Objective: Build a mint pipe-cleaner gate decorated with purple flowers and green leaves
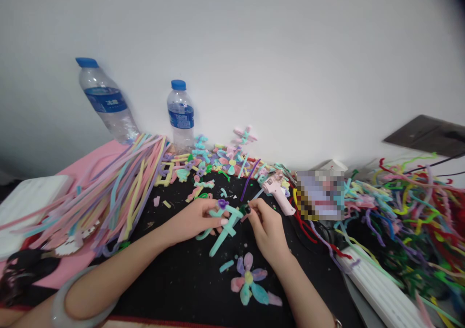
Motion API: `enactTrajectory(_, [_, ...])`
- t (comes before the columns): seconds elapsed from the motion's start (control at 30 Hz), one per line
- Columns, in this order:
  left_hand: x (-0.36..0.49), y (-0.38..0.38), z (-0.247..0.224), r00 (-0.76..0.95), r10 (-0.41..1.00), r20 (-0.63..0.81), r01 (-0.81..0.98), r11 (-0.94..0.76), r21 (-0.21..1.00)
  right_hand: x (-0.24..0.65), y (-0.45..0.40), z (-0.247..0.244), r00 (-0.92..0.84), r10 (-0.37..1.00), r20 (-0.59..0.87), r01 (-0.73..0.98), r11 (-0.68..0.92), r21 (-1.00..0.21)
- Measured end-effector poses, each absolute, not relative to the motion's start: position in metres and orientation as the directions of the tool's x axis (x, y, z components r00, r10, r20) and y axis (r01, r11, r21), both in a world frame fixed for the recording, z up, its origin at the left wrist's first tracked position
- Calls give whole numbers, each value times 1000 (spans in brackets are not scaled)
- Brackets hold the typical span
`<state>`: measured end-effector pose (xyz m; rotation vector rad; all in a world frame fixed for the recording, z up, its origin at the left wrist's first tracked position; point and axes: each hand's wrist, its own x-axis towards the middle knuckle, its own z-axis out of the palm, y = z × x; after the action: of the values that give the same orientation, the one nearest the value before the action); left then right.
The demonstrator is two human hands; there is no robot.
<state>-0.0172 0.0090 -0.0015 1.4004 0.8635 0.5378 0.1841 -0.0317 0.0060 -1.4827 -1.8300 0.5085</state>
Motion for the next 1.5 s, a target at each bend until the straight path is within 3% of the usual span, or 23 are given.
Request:
enactTrajectory(0.2, [-23, 18, 0, 300, 931, -208, 48, 203, 978, 197, -27, 4, 176, 876, 449, 605, 264, -751])
enactTrajectory(0.3, [-22, 18, 1, 277, 935, -220, 7, 227, 974, 197, -28, 4, 135, 857, 497, 624, 316, -715])
enactTrajectory(0.47, [-13, 6, 4, 463, 864, -197, -25, 235, 972, 180, -34, 4, -167, 919, 358, 636, 378, -673])
enactTrajectory(0.57, [-10, 1, 4, 530, 825, -195, -32, 249, 968, 173, -36, 2, -245, 923, 296, 624, 384, -681])
enactTrajectory(0.87, [-17, 9, -5, 452, 864, -222, 38, 229, 973, 176, -32, -1, -104, 971, 215, 559, 236, -795])
enactTrajectory(1.07, [-15, 7, -2, 468, 854, -228, 67, 222, 973, 173, -30, -4, -69, 997, 22, 249, 39, -968])
enactTrajectory(1.17, [-14, 6, 0, 480, 846, -232, 53, 236, 970, 172, -30, -1, -53, 998, -17, 170, -7, -985])
enactTrajectory(1.5, [-15, 5, -4, 495, 837, -232, 24, 254, 967, 171, -30, 1, -18, 999, -31, 161, -27, -987])
